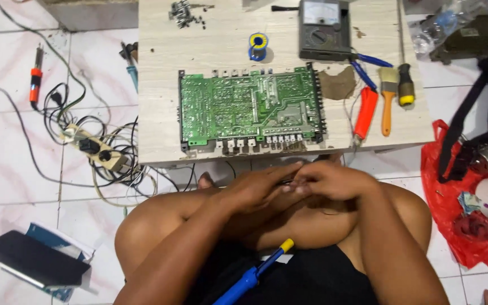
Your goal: Testing electrical components on a circuit board using multimeter probes, cleaning with a brush, and using a desoldering pump.
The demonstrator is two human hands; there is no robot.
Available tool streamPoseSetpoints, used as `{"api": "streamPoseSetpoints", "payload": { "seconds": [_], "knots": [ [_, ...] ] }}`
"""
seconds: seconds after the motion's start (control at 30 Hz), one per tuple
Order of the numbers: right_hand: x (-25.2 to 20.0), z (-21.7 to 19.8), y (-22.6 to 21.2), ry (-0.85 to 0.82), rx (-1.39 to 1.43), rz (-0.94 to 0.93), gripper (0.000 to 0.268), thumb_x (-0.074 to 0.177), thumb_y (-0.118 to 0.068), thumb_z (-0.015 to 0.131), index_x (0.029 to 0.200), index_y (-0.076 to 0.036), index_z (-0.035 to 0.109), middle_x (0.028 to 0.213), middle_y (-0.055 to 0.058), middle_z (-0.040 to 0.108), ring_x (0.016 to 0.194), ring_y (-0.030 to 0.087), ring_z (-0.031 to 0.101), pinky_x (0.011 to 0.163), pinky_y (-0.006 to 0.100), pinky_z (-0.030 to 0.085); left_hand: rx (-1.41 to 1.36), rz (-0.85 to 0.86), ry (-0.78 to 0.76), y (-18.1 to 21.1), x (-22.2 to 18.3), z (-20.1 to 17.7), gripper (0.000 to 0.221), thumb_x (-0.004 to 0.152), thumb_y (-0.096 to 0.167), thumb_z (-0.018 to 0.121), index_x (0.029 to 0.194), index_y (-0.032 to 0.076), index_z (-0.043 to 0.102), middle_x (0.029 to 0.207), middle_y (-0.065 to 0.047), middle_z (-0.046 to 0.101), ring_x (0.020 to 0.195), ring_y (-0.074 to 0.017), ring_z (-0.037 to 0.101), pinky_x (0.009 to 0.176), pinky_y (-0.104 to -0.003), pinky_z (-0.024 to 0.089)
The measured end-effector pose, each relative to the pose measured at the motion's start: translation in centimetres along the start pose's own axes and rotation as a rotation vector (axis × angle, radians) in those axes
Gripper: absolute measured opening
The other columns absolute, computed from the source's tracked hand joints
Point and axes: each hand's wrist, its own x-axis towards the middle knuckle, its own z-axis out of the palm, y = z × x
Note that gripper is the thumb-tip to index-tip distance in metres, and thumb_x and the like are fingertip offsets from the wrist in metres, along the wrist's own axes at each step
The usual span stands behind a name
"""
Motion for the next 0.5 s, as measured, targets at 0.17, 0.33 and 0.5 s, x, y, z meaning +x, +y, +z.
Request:
{"api": "streamPoseSetpoints", "payload": {
  "seconds": [0.17,0.33,0.5],
  "knots": [
    [-4.3,-2.0,4.8,0.044,0.653,-0.515,0.014,0.085,-0.007,0.072,0.087,0.005,0.078,0.086,0.016,0.081,0.077,0.024,0.073,0.079,0.034,0.056,0.006,0.193,0.173,-2.7,0.9,1.9,0.028,0.093,0.023,0.055,0.116,0.007,0.06,0.112,-0.015,0.068,0.097,-0.0392,0.065,0.082,-0.046,0.051],
    [-3.8,-2.5,2.6,-0.007,0.82,-0.649,0.03,0.097,-0.014,0.063,0.097,0.011,0.079,0.084,0.021,0.077,0.068,0.026,0.072,0.064,0.035,0.06,-0.061,0.272,0.267,-1.8,-0.2,0.8,0.029,0.091,0.019,0.058,0.119,0.014,0.061,0.106,-0.008,0.073,0.084,-0.0327,0.069,0.073,-0.043,0.052],
    [0.7,-0.2,-1.0,0.164,0.837,-0.034,0.059,0.086,0.002,0.07,0.144,-0.003,0.062,0.082,0.019,0.073,0.067,0.025,0.072,0.061,0.035,0.062,0.006,0.394,0.341,-1.3,0.2,2.5,0.02,0.099,0.024,0.058,0.118,0.028,0.065,0.088,0.002,0.075,0.066,-0.0195,0.068,0.057,-0.035,0.051]
  ]
}}
